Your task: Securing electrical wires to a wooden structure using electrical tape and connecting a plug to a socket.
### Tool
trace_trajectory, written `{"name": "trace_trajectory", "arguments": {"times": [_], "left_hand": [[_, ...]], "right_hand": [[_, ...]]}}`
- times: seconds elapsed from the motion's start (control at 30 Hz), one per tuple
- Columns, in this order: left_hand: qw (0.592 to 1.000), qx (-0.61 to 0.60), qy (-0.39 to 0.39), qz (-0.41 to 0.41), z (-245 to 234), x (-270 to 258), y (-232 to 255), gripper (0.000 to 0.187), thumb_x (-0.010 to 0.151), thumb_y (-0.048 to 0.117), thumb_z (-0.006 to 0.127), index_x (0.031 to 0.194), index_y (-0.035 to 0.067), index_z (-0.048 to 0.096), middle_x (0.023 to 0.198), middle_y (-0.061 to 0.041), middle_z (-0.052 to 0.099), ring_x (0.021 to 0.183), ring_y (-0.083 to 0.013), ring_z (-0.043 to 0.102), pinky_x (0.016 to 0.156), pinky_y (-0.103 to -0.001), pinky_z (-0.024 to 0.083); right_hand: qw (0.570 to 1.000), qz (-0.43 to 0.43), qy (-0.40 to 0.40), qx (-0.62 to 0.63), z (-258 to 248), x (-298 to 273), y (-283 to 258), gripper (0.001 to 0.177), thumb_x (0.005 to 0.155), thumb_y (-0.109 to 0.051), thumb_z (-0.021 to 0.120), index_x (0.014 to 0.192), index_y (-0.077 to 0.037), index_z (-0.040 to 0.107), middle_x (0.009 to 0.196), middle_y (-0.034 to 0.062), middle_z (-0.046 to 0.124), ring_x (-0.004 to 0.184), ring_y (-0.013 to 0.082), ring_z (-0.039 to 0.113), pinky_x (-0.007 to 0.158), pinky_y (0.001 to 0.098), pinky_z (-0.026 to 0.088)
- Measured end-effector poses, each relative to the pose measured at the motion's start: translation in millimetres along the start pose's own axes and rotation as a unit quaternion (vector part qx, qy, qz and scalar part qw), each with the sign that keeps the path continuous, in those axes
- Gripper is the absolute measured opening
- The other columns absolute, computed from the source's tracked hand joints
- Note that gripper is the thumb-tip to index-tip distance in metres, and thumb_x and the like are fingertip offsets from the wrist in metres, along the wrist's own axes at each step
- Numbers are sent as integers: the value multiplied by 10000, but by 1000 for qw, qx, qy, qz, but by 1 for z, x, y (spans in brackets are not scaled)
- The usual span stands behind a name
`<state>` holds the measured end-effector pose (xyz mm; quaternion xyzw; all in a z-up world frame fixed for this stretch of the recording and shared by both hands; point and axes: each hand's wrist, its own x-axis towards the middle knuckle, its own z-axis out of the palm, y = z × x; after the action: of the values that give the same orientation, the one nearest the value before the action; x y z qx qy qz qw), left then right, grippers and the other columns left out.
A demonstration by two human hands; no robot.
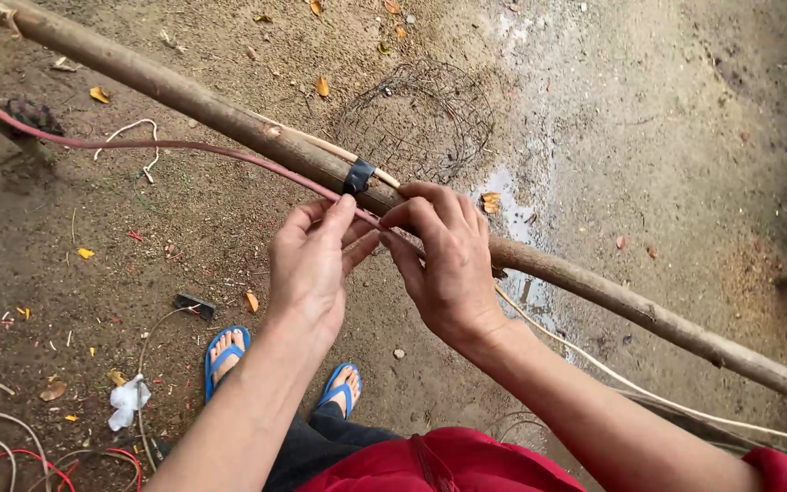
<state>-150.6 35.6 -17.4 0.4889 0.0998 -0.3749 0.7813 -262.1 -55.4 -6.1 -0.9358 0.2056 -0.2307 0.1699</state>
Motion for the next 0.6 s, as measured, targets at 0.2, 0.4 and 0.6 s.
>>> {"name": "trace_trajectory", "arguments": {"times": [0.2, 0.4, 0.6], "left_hand": [[999, -46, 22, -13, -9, 18, -10, 213, 908, 81, 667, 1098, 48, 578, 963, -165, 732, 885, -293, 782, 859, -520, 659], [997, -39, 47, -54, 2, 16, -2, 253, 905, 116, 704, 1127, 23, 625, 988, -161, 736, 922, -280, 753, 882, -538, 629], [997, -15, 54, -58, 5, 25, -7, 257, 903, 123, 697, 1134, 25, 642, 1009, -154, 732, 967, -260, 711, 896, -517, 606]], "right_hand": [[998, -55, -19, -39, -6, 42, 5, 140, 958, -236, 764, 1057, -224, 666, 1021, 24, 589, 1017, 282, 589, 870, 424, 487], [995, -45, -51, -76, 2, 56, -1, 232, 881, -267, 828, 1007, -187, 651, 916, 28, 579, 945, 281, 598, 809, 428, 484], [994, -42, -54, -91, 4, 58, -4, 220, 887, -264, 817, 994, -170, 649, 874, 38, 578, 905, 297, 625, 778, 433, 526]]}}
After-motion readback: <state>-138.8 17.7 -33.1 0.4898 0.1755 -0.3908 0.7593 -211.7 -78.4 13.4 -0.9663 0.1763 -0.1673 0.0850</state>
